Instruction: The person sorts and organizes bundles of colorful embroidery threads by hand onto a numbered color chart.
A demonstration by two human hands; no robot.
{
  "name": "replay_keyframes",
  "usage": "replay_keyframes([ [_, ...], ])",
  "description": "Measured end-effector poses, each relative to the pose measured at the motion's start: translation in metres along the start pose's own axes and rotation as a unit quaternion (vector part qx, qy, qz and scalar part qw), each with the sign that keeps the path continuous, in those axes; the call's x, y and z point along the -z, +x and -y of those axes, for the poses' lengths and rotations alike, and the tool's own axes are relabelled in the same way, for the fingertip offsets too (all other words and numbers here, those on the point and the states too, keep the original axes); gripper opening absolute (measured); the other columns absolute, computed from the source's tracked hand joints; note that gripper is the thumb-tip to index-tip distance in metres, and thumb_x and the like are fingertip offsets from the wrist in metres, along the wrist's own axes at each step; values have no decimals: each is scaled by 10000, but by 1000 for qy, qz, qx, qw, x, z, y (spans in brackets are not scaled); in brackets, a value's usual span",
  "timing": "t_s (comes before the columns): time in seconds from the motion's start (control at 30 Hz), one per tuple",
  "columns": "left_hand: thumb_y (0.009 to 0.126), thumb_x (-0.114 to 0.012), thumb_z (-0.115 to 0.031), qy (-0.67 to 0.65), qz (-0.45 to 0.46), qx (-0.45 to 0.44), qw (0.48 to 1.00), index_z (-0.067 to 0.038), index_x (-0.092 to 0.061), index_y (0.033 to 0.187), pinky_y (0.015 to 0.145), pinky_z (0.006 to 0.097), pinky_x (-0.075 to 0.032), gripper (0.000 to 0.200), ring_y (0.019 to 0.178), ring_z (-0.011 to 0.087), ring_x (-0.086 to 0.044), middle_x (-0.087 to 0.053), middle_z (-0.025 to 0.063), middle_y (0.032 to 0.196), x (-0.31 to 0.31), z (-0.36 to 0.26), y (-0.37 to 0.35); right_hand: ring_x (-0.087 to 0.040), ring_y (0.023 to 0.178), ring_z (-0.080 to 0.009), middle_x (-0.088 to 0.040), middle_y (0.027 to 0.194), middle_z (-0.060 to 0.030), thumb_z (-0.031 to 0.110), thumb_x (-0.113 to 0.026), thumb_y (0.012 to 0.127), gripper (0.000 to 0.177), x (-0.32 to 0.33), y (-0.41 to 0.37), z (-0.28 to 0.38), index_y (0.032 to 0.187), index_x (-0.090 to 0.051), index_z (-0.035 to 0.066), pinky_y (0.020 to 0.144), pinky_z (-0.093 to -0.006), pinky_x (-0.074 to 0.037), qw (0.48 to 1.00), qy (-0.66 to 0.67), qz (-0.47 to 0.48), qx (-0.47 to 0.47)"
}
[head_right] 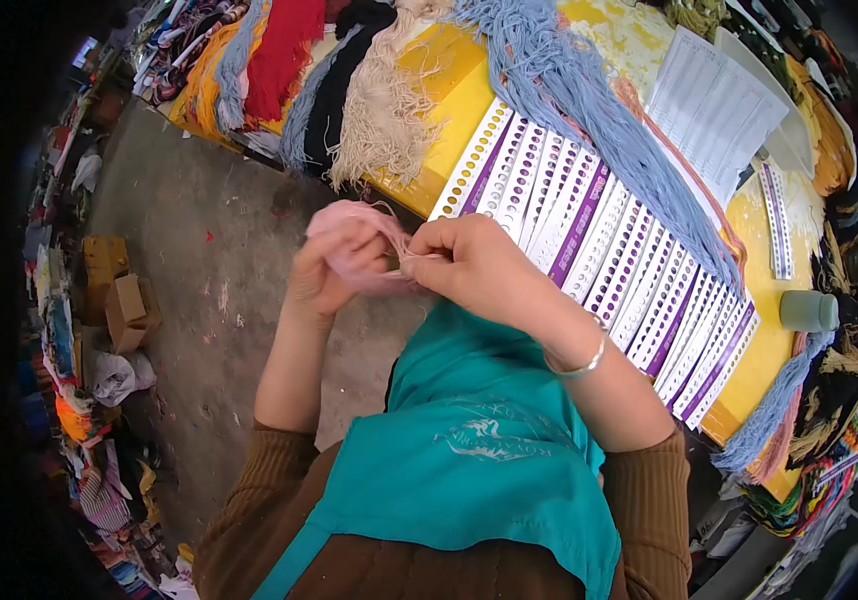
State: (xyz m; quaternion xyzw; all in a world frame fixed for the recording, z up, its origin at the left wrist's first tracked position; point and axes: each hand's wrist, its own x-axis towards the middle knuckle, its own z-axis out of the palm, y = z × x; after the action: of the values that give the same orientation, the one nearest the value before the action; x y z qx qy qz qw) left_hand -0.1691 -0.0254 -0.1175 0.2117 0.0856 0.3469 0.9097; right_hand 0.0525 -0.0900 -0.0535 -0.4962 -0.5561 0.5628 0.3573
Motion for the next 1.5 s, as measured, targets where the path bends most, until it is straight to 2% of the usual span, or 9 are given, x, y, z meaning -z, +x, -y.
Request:
replay_keyframes([
  [0.1, 998, -506, -251, -215, 64, -61, 973, -121, -500, 870, 557, 213, -393, 182, 617, 51, -430, -421, -25, 731, 25, -25, -20, -622, 833, -157, -676, 908, -93, 82, -651, 867, 74, 27, -2, 21, 878, -680, 15, 763, -309, -483, 981, -67, -49, 174],
  [0.23, 1007, -423, -128, -302, 33, -173, 937, -54, -481, 845, 469, 205, -359, 187, 460, 65, -364, -386, -19, 605, 43, -90, -58, -540, 1192, -303, -626, 1198, -182, 164, -458, 959, 215, 122, -6, 45, 931, -595, 1, 1021, -467, -410, 880, 422, -33, 217],
  [0.37, 981, -419, -67, -246, -108, -270, 925, -27, -461, 817, 415, 231, -275, 173, 435, 83, -322, -354, -15, 562, 101, -158, -125, -253, 536, -87, -307, 620, 28, 66, -510, 958, 210, 266, -56, 56, 757, -450, 62, 461, -225, -225, 825, 451, -256, 224],
  [0.6, 974, -443, -76, -99, -265, -405, 869, -84, -402, 737, 436, 219, -259, 241, 438, 89, -295, -324, -17, 557, 196, -271, -227, -510, 689, -135, -633, 976, -56, 118, -538, 944, 255, 557, -271, 34, 1164, -612, 14, 612, -223, -414, 691, 80, -680, 232],
  [0.7, 961, -485, -87, -42, -260, -418, 869, -25, -501, 874, 439, 214, -278, 108, 462, 79, -304, -330, -30, 576, 177, -278, -208, -483, 689, -94, -633, 1186, -64, 125, -500, 956, 344, 501, -263, 68, 1274, -569, 12, 667, -225, -444, 656, -95, -722, 197],
  [0.73, 961, -496, -96, -48, -229, -402, 885, -2, -527, 933, 444, 212, -283, 103, 467, 75, -309, -344, -32, 587, 142, -257, -177, -469, 689, -80, -634, 1170, -52, 137, -495, 963, 341, 470, -249, 71, 1276, -578, 29, 673, -212, -435, 604, -413, -665, 153],
  [0.97, 965, -545, -152, -152, 84, -194, 965, -87, -183, 1527, 504, 184, -363, 672, 530, 50, -397, -509, 8, 874, 17, -130, 0, -453, 659, -7, -692, 973, -33, 132, -528, 939, 223, 219, -45, 52, 1145, -598, 81, 579, -163, -346, 922, -161, -321, 143],
  [1.27, 904, -655, -151, 327, -70, -11, 942, -11, -618, 1085, 508, 171, -341, 232, 604, 12, -439, -595, -12, 849, -65, -33, 131, -472, 672, -16, -654, 817, -16, 143, -558, 955, 471, 98, 55, 14, 1389, -378, 111, 591, -177, -355, 997, 37, -36, 50],
  [1.5, 921, -647, -252, 439, -55, 41, 896, -65, -640, 971, 534, 181, -321, 194, 596, 14, -404, -592, -51, 758, -28, -27, 171, -502, 635, -53, -644, 777, -28, 146, -615, 916, 299, 91, 83, -21, 1182, -576, 16, 568, -239, -398, 982, -7, -157, 106],
])
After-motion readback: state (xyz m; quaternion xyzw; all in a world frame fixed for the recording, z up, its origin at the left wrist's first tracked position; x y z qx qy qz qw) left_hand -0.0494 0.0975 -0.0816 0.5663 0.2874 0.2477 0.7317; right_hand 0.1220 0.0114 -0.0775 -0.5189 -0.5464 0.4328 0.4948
